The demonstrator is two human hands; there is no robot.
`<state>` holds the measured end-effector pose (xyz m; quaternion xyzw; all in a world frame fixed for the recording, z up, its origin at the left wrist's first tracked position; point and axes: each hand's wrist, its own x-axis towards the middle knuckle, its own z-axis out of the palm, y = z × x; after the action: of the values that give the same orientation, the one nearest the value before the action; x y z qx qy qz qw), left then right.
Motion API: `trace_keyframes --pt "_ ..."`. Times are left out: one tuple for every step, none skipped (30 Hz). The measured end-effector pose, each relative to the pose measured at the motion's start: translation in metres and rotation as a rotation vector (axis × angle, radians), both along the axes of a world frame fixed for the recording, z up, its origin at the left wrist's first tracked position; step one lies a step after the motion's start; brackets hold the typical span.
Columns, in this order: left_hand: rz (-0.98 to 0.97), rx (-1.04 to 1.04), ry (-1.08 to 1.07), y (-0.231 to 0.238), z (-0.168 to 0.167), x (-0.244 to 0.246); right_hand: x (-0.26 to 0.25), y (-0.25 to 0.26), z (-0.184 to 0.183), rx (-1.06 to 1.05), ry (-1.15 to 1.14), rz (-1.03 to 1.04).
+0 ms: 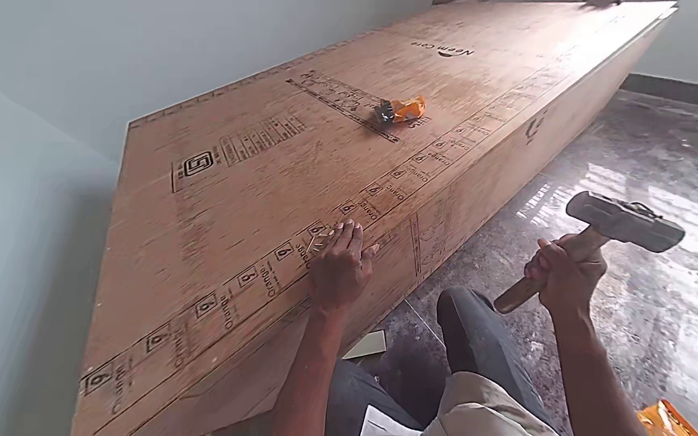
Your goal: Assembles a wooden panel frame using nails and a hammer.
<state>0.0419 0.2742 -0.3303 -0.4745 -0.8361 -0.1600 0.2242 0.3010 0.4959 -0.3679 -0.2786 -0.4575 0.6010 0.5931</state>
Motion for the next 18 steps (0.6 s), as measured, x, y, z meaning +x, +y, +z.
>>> trace_keyframes --pt "0.012 0.000 -0.006 0.000 0.001 0.000 -0.002 -0.003 -0.002 -0.008 -0.035 0.026" --pt "0.022 -0.007 -0.013 0.001 0.001 0.000 -0.005 -0.007 -0.003 -0.019 -0.065 0.049" --pt "0.028 -0.007 -0.010 0.002 0.001 0.000 -0.007 -0.010 -0.003 -0.031 -0.100 0.073" --pt "0.032 -0.004 -0.004 0.003 0.001 0.000 -0.010 -0.013 -0.004 -0.037 -0.135 0.104" --pt "0.036 0.000 0.010 0.003 0.000 0.000 -0.012 -0.016 -0.005 -0.043 -0.164 0.141" --pt "0.038 0.001 0.016 0.003 -0.001 0.001 -0.013 -0.020 -0.007 -0.044 -0.195 0.183" --pt "0.038 0.001 0.012 0.003 0.000 0.003 -0.014 -0.022 -0.008 -0.036 -0.229 0.229" --pt "0.037 0.000 0.006 0.003 0.001 0.003 -0.015 -0.024 -0.009 -0.020 -0.260 0.276" --pt "0.034 -0.001 0.003 0.003 0.001 0.003 -0.015 -0.026 -0.010 -0.012 -0.286 0.318" --pt "0.030 0.001 -0.003 0.004 0.002 0.004 -0.016 -0.028 -0.008 -0.005 -0.316 0.365" --pt "0.025 0.004 -0.009 0.004 0.003 0.003 -0.018 -0.029 -0.004 0.005 -0.336 0.407" --pt "0.018 -0.002 -0.015 0.003 0.003 0.003 -0.020 -0.029 0.003 0.025 -0.340 0.446" --pt "0.010 -0.014 -0.019 0.002 0.003 0.002 -0.022 -0.029 0.014 0.065 -0.325 0.484" --pt "-0.003 -0.024 -0.027 0.002 0.003 0.000 -0.026 -0.028 0.028 0.130 -0.297 0.517" --pt "-0.018 -0.034 -0.032 0.001 0.004 -0.002 -0.030 -0.028 0.043 0.224 -0.258 0.553" --pt "-0.030 -0.050 -0.050 0.000 0.004 -0.003 -0.034 -0.026 0.055 0.337 -0.220 0.599" --pt "-0.032 -0.061 -0.081 -0.001 0.005 -0.003 -0.038 -0.024 0.064 0.437 -0.211 0.650" --pt "-0.029 -0.066 -0.109 -0.002 0.006 -0.002 -0.041 -0.024 0.068 0.515 -0.242 0.688"
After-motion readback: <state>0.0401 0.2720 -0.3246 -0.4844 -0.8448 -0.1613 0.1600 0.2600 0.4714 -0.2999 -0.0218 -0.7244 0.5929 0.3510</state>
